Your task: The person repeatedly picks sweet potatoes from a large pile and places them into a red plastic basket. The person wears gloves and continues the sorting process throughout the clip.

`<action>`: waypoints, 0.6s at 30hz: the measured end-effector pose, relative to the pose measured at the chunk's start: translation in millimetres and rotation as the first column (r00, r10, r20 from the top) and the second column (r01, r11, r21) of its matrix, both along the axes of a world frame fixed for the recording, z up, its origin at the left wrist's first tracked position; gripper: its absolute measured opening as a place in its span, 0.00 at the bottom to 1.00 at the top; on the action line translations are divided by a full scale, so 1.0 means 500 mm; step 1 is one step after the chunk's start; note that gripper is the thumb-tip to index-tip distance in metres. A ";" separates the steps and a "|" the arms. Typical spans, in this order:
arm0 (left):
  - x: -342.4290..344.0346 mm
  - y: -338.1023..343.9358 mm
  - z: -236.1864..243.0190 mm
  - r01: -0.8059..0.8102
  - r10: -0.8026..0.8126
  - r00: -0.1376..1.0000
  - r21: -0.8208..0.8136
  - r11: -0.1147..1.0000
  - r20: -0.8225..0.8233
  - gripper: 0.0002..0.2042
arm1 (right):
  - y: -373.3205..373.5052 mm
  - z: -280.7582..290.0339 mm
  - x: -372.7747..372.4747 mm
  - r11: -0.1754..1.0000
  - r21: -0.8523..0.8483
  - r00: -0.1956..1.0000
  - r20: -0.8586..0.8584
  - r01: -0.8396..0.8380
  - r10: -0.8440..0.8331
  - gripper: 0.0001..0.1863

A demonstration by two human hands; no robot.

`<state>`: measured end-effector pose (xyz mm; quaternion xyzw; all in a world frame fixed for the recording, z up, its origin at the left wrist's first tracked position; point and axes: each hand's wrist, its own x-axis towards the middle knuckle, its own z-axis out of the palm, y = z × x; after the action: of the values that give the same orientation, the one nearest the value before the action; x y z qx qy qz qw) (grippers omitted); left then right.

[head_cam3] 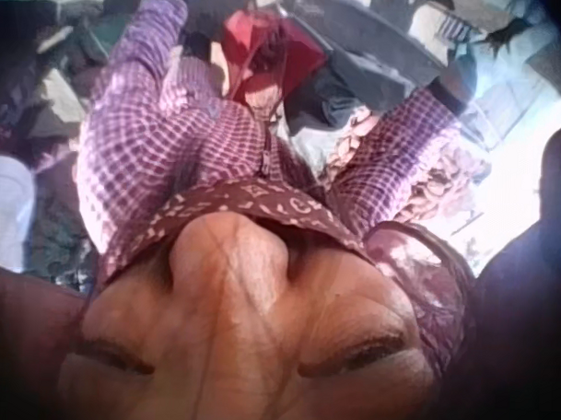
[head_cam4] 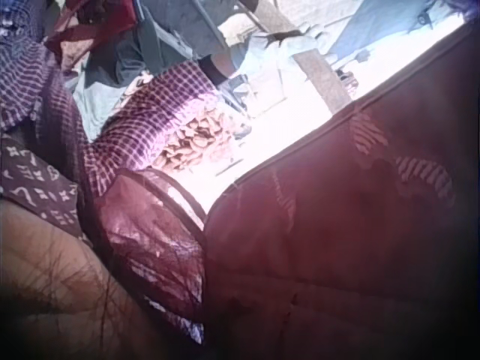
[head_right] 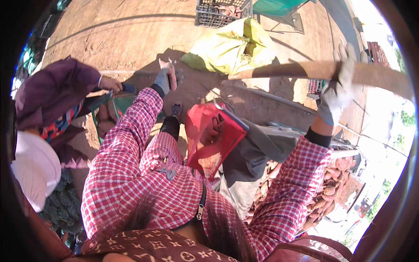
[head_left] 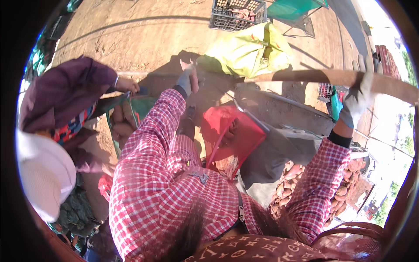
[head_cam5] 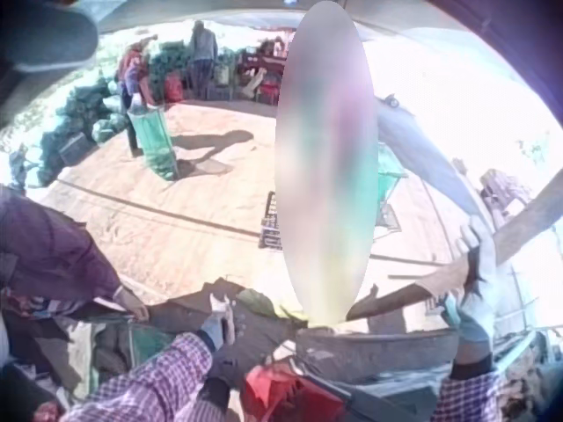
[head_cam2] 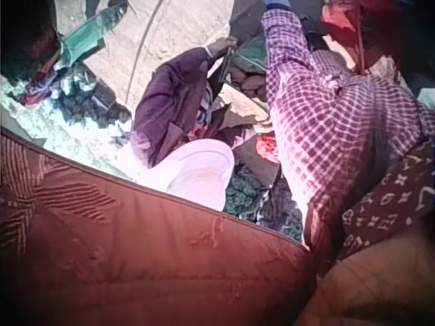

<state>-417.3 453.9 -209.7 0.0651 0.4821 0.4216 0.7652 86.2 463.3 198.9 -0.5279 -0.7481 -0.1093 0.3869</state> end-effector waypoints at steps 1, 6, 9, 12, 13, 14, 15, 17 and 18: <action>0.018 0.056 -0.030 -0.074 0.070 0.996 -0.077 0.994 -0.048 0.27 | 0.025 -0.019 0.033 0.999 0.034 1.000 -0.007 -0.021 0.021 0.30; 0.021 0.135 -0.174 -0.156 0.144 0.986 -0.163 0.974 -0.082 0.19 | -0.018 -0.022 -0.096 1.000 0.012 0.962 -0.272 0.008 -0.005 0.30; 0.001 0.130 -0.283 -0.052 0.036 0.990 -0.115 0.992 -0.136 0.16 | -0.016 -0.030 -0.034 0.993 -0.028 0.958 -0.269 -0.113 0.101 0.29; -0.022 0.073 -0.354 -0.094 0.067 0.991 -0.242 0.966 -0.117 0.15 | -0.041 -0.055 -0.040 0.990 -0.089 0.869 -0.476 0.107 -0.136 0.31; -0.027 0.049 -0.378 -0.106 0.080 0.991 -0.255 0.961 -0.110 0.15 | -0.041 -0.056 -0.050 0.984 -0.102 0.845 -0.506 0.144 -0.176 0.31; 0.007 0.020 -0.369 -0.127 0.089 0.984 -0.262 0.957 -0.152 0.15 | -0.034 -0.046 -0.056 0.993 -0.078 0.859 -0.498 0.087 -0.114 0.31; 0.017 0.012 -0.361 -0.094 0.059 0.989 -0.270 0.958 -0.134 0.16 | -0.027 -0.040 -0.064 0.998 -0.056 0.869 -0.492 0.026 -0.050 0.30; 0.001 -0.021 -0.375 0.009 -0.051 0.989 -0.283 0.959 -0.142 0.19 | -0.018 -0.042 -0.053 0.998 -0.010 0.891 -0.451 -0.060 0.049 0.29; -0.011 -0.037 -0.396 0.048 -0.092 0.985 -0.281 0.958 -0.145 0.20 | -0.014 -0.042 -0.055 0.999 -0.004 0.848 -0.528 -0.052 0.042 0.28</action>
<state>-423.1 435.4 -407.5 0.0075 0.5925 0.3161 0.7409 58.6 456.1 177.9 -0.5225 -0.6270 0.0563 0.5751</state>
